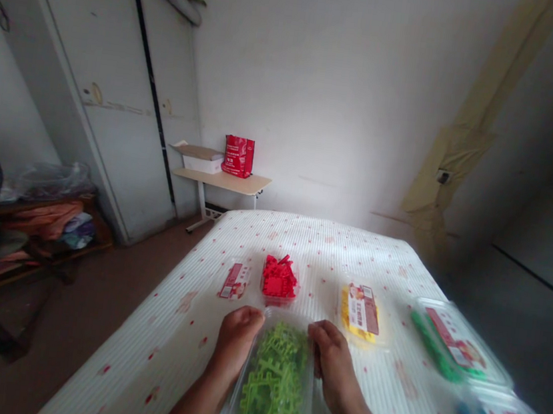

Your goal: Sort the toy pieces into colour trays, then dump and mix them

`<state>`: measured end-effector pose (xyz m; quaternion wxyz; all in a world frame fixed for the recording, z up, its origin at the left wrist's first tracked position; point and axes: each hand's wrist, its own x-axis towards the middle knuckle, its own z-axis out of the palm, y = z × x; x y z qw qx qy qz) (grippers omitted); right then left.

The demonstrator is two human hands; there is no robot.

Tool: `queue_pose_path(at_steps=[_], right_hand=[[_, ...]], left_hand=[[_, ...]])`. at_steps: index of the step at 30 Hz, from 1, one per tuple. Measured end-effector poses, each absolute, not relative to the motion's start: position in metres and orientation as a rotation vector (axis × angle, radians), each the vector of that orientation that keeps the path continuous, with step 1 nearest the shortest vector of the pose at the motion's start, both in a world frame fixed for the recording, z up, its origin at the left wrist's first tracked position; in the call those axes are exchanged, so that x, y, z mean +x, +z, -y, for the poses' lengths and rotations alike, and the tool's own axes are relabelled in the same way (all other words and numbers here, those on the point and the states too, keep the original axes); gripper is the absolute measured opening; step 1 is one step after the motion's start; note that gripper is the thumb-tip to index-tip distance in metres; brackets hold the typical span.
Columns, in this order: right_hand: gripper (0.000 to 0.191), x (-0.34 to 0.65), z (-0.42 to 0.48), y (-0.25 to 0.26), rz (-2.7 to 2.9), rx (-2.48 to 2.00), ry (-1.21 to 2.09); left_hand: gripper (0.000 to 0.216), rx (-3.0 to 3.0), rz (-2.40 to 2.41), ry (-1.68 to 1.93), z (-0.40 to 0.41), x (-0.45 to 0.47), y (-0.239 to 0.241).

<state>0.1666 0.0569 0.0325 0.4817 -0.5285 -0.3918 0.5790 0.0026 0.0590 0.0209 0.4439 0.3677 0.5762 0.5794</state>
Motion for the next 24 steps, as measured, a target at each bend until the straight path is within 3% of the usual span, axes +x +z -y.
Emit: queue_pose_path(at_steps=[8,24], right_hand=[[0.034,0.166,-0.053,0.042,1.157,-1.313,1.315],[0.017,0.183,-0.044,0.042,1.233,-1.371,1.543]], left_hand=[[0.021,0.884,-1.478,1.456,-0.061,-0.002,0.024],[0.022,0.932,-1.477,1.515,-0.059,-0.001,0.022]])
